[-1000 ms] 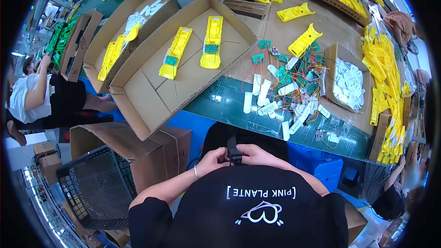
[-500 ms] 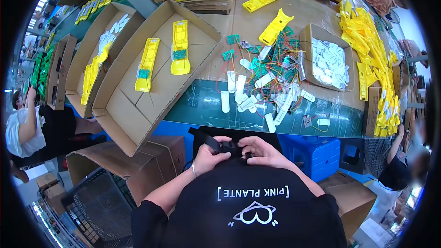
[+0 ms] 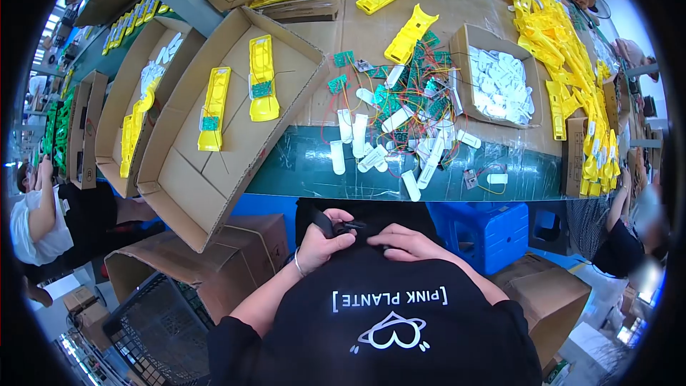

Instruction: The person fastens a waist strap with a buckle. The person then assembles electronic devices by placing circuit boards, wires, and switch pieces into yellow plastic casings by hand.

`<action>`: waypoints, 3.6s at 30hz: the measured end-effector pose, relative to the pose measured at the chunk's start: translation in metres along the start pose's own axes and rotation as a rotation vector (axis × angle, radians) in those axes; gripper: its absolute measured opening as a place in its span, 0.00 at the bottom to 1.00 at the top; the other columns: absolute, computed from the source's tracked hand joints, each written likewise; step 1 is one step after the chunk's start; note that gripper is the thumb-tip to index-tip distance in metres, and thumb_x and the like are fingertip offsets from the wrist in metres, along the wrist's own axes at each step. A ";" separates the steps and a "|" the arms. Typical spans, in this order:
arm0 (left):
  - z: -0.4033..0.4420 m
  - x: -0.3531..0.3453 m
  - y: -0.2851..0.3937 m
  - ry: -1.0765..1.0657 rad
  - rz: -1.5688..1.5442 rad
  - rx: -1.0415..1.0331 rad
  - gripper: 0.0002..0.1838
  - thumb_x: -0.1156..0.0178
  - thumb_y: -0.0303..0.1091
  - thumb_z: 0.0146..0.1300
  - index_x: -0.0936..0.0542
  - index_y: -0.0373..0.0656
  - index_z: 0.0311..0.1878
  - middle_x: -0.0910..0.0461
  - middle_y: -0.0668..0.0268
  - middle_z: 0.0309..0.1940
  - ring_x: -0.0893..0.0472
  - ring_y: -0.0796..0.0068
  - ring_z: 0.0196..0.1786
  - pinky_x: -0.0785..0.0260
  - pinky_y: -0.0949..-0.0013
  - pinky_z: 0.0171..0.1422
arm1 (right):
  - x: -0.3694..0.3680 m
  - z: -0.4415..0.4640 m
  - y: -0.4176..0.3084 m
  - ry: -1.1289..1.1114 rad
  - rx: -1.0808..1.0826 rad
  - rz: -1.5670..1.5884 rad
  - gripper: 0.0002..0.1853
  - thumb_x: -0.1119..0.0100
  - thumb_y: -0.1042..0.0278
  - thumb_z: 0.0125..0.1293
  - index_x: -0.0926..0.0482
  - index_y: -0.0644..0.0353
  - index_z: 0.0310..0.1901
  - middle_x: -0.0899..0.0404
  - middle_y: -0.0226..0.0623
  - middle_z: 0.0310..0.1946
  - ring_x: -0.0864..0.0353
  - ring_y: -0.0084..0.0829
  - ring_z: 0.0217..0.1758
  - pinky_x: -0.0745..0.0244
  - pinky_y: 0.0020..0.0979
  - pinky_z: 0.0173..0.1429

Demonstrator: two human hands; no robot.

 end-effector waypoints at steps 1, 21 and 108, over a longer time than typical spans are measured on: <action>0.000 0.001 0.000 -0.008 -0.001 0.004 0.17 0.39 0.27 0.56 0.32 0.40 0.48 0.28 0.67 0.34 0.26 0.81 0.33 0.33 0.78 0.37 | 0.002 -0.003 0.000 0.007 0.049 0.058 0.15 0.44 0.75 0.59 0.27 0.62 0.49 0.28 0.40 0.43 0.24 0.32 0.43 0.31 0.28 0.50; 0.016 -0.018 -0.004 -0.055 -0.180 0.190 0.15 0.43 0.30 0.60 0.32 0.38 0.48 0.26 0.67 0.34 0.26 0.83 0.36 0.34 0.79 0.42 | -0.022 0.022 0.028 0.387 0.146 -0.382 0.18 0.45 0.72 0.56 0.35 0.67 0.48 0.39 0.49 0.51 0.29 0.45 0.47 0.29 0.32 0.49; 0.023 -0.030 -0.007 -0.420 0.437 -0.119 0.42 0.43 0.41 0.58 0.55 0.32 0.66 0.33 0.67 0.30 0.32 0.77 0.33 0.40 0.74 0.43 | -0.002 -0.010 0.003 0.357 0.098 -0.135 0.18 0.35 0.76 0.49 0.25 0.63 0.44 0.23 0.39 0.35 0.21 0.35 0.37 0.25 0.28 0.39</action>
Point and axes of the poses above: each hand's wrist, its own z-axis towards the middle knuckle, its own x-axis out of the back of the hand, y = z × x, the point moved 2 cm from there along z, towards the middle knuckle
